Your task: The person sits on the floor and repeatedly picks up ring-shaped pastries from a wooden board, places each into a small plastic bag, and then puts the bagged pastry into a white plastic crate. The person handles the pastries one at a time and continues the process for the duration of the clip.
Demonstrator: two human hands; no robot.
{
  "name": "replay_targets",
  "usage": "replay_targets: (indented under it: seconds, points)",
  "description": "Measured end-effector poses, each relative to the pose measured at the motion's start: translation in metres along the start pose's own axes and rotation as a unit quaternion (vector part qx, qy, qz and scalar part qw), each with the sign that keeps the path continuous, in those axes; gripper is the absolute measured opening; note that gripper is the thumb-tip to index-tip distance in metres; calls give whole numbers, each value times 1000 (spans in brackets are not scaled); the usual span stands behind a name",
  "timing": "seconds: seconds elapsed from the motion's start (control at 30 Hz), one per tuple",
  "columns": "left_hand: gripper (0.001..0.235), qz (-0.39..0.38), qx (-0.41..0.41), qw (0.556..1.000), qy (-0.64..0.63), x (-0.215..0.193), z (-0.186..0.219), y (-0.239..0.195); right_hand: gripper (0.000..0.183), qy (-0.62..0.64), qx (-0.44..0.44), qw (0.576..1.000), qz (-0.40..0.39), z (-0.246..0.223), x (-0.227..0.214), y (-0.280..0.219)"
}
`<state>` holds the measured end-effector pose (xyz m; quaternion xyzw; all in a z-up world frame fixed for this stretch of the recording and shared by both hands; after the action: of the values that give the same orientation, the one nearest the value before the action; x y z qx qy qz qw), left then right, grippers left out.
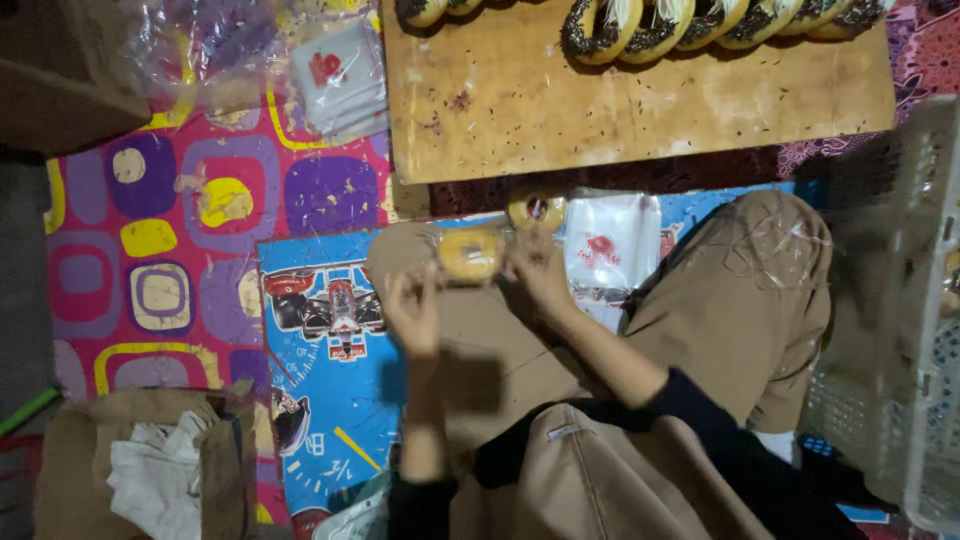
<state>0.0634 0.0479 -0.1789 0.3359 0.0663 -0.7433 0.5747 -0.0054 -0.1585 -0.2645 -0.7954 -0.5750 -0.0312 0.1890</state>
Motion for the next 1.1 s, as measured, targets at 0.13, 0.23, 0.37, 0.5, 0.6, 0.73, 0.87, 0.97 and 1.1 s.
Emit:
replay_targets:
  seconds: [0.13, 0.23, 0.37, 0.5, 0.6, 0.73, 0.87, 0.97, 1.1]
  points:
    - [26, -139, -321, 933, -87, 23, -56, -54, 38, -162, 134, 977, -15, 74, -34, -30]
    - [21, -126, -247, 928, -249, 49, -67, -32, 15, -426, 23, 904, 27, 67, -117, 7]
    - [18, -144, -181, 928, -294, 153, -70, 29, 50, -681, -71, 726, 61, 52, -184, 43]
    - [17, -176, -159, 971, -2, 185, -48, 58, 25, -761, -62, 644, 52, 41, -182, 55]
    - [29, -105, -49, 993, 39, 168, -12, 54, 18, -695, 189, 686, -104, 55, -179, 47]
    - [61, -154, 35, 986, 46, 187, 45, 33, 15, -789, -8, 610, -79, -4, -171, 10]
    - [28, -408, -137, 862, -267, 271, 82, 9, 39, -750, -49, 656, -60, -51, -163, -55]
    - [23, -331, 202, 914, -121, 265, 147, -4, 51, -729, -48, 682, 13, -101, -173, -59]
    - [75, -290, 117, 862, -400, 240, 149, -3, 54, -584, -108, 802, 58, -146, -157, -39]
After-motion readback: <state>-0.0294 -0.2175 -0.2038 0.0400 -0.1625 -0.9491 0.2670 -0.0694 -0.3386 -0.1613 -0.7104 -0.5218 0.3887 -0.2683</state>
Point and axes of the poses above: each hand's wrist, its own y-axis towards the middle knuckle, its own x-axis out of the palm, z = x × y, the point moved 5 cm from there along y, towards the middle knuckle, and after that the axes turned 15 degrees about -z, right-handed, at the moved point
